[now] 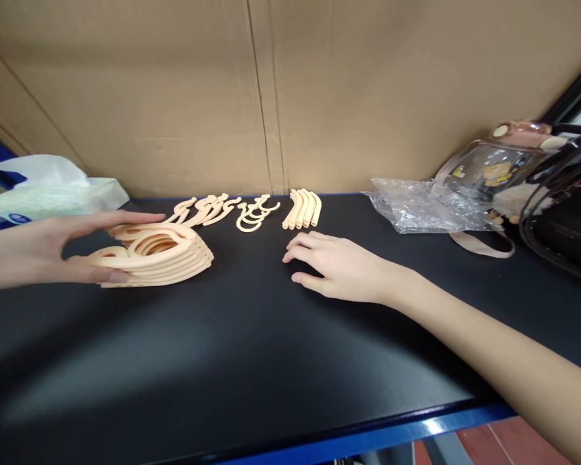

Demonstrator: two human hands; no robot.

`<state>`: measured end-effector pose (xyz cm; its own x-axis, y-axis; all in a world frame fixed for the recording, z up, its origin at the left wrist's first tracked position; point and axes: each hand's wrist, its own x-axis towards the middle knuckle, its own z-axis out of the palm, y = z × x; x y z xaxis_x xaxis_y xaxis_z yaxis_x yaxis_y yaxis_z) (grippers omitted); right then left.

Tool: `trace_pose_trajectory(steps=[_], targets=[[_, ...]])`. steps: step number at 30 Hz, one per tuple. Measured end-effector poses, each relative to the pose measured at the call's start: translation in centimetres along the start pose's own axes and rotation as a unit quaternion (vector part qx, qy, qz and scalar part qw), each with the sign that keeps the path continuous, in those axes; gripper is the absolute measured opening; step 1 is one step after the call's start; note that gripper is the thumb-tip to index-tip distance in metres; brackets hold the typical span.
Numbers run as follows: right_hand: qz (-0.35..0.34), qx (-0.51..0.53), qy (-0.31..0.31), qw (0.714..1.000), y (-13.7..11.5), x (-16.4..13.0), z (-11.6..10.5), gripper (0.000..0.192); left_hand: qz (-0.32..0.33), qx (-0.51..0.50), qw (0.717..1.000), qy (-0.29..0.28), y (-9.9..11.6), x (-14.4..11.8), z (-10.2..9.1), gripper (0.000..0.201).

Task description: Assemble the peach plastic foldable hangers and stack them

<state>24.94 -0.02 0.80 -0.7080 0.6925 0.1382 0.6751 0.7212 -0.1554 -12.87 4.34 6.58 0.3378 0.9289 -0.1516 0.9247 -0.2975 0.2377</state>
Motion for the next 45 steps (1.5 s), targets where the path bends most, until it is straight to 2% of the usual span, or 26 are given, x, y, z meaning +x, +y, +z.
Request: trace_pose_trajectory(steps=[5,10,16,23,29,42,45], targets=[[0.000,0.001,0.000,1.000,0.1,0.0,0.1,0.033,0.002,-0.008,1.000,0.003,0.6,-0.4,0.0,0.079],[-0.001,0.001,0.001,1.000,0.1,0.0,0.0,0.033,-0.003,0.000,1.000,-0.014,0.4,-0.2,-0.1,0.081],[-0.001,0.001,0.001,1.000,0.2,0.0,0.0,0.033,0.006,-0.010,1.000,0.004,0.8,-0.5,0.1,0.076],[0.000,0.000,0.001,1.000,0.2,0.0,0.0,0.033,0.012,0.011,1.000,-0.013,0.0,-0.1,0.0,0.082],[0.001,-0.001,0.001,1.000,0.1,0.0,0.0,0.033,0.044,-0.001,0.999,-0.002,0.7,0.2,0.6,0.086],[0.003,0.000,0.000,1.000,0.0,0.0,0.0,0.033,-0.009,-0.018,1.000,0.009,0.8,0.3,0.6,0.095],[0.004,0.003,0.001,1.000,0.0,0.0,0.0,0.033,-0.008,-0.022,1.000,0.005,1.4,0.1,0.5,0.088]])
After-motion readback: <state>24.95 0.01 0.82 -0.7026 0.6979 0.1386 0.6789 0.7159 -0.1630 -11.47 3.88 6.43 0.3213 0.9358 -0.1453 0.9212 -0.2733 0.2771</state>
